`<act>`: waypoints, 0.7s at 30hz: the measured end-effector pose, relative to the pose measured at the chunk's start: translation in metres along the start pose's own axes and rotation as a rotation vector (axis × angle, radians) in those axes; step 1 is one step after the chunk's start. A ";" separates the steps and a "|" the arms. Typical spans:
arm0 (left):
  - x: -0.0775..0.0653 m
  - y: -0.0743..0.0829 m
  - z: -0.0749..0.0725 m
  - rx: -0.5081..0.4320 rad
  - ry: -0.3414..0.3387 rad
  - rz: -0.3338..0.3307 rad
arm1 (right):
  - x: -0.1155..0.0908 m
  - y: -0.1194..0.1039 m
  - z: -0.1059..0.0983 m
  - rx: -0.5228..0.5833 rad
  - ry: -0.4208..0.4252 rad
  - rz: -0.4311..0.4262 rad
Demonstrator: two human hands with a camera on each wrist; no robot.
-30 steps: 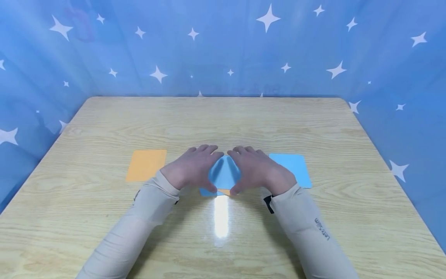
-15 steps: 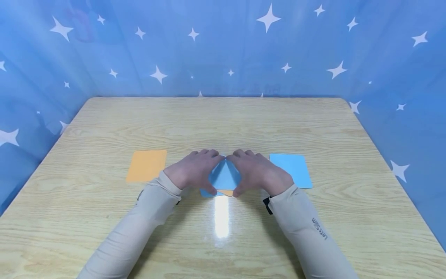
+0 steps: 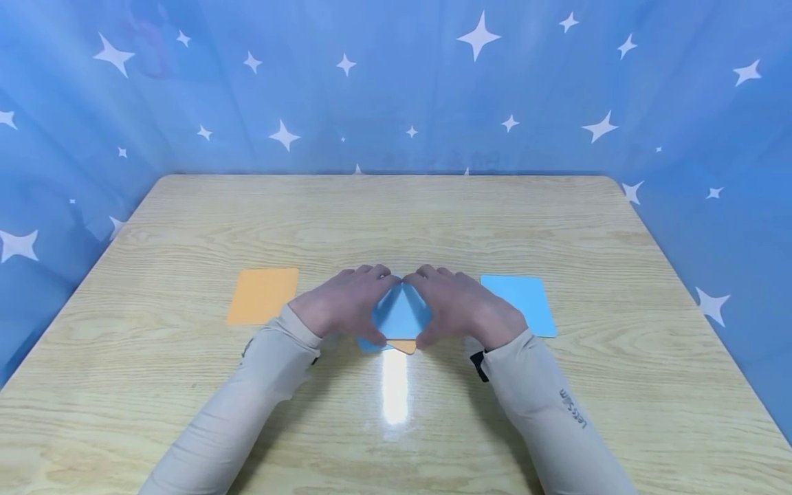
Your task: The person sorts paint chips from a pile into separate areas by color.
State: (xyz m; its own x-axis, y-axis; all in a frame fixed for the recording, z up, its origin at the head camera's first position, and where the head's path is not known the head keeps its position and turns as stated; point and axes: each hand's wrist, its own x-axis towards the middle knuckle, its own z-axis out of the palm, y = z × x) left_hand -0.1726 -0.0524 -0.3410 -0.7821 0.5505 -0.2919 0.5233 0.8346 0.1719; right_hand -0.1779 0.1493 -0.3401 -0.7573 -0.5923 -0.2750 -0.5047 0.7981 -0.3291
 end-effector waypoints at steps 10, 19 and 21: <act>-0.006 -0.005 -0.011 -0.052 0.029 0.005 | -0.002 -0.001 -0.005 -0.024 0.094 -0.052; -0.012 -0.007 -0.018 -0.025 0.039 0.001 | -0.004 -0.002 -0.008 0.015 0.114 -0.065; -0.014 -0.007 -0.020 -0.027 0.041 0.003 | -0.005 -0.002 -0.009 0.012 0.119 -0.068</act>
State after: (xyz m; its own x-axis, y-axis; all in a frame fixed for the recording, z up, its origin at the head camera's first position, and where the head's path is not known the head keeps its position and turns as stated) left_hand -0.1726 -0.0658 -0.3193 -0.7940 0.5526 -0.2532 0.5165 0.8330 0.1982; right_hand -0.1768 0.1513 -0.3299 -0.7659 -0.6269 -0.1429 -0.5518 0.7549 -0.3546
